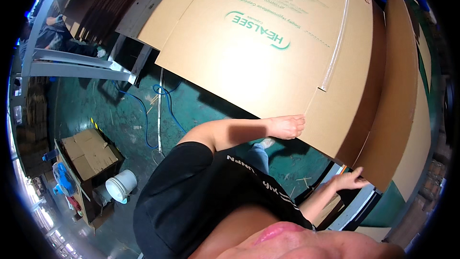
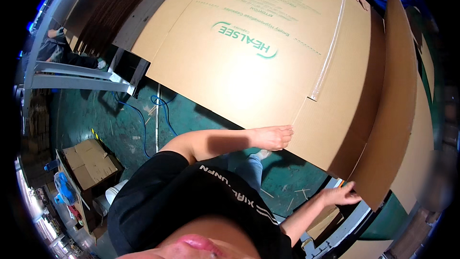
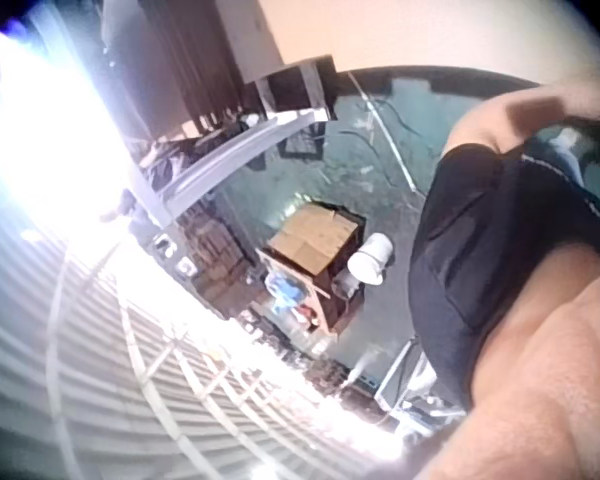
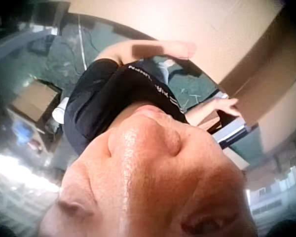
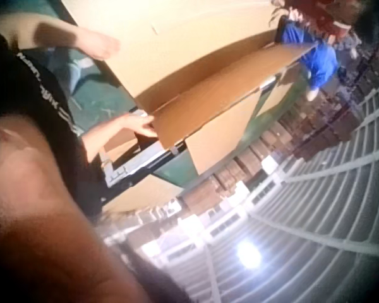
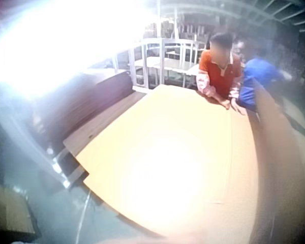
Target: The person folds large cardboard sheets on a conveyor belt. They repeatedly pick up the sheets, fold them in half, and place them back onto the moving belt.
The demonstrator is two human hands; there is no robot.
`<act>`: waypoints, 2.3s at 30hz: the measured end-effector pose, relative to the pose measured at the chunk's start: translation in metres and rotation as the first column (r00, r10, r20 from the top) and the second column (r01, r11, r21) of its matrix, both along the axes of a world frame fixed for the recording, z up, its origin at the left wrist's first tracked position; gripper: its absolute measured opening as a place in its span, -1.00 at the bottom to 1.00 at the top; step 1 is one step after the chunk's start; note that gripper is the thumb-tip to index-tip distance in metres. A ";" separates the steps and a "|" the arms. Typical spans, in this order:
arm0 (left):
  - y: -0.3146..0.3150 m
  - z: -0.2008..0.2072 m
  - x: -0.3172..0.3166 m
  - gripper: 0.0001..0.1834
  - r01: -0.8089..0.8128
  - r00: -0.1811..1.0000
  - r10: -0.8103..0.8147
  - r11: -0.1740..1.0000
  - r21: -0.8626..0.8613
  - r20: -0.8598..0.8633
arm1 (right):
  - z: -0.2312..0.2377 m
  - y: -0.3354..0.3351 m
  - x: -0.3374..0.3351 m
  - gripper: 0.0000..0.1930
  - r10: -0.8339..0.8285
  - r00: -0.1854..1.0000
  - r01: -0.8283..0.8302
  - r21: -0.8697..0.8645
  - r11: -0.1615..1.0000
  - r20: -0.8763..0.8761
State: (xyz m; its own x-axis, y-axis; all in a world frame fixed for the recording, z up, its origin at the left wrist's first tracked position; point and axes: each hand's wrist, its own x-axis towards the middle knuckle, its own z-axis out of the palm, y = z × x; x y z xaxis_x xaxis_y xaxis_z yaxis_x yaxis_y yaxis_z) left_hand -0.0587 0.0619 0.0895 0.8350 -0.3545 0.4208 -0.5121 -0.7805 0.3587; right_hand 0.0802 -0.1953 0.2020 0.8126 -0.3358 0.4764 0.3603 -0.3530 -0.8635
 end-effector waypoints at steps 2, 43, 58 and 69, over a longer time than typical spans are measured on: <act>0.002 0.000 0.000 -0.80 -0.018 0.999 0.018 1.000 -0.006 0.029 | -0.041 0.019 -0.016 -0.70 -0.031 0.945 0.064 0.092 0.994 -0.326; -0.014 -0.019 0.011 -0.85 -0.239 0.971 0.216 0.857 -0.457 -0.102 | -0.172 0.114 -0.012 -0.44 -0.120 0.978 -0.116 -0.929 0.352 -0.168; 0.012 -0.038 0.006 -0.89 0.010 0.982 -0.068 0.951 -0.309 -0.176 | -0.156 0.125 -0.027 -0.40 0.028 0.977 -0.197 -0.849 0.490 -0.211; 0.010 -0.010 -0.006 -0.63 -0.243 0.963 0.212 0.951 -0.191 -0.167 | 0.022 0.007 -0.028 -0.13 0.553 0.831 -0.424 -0.569 0.705 0.065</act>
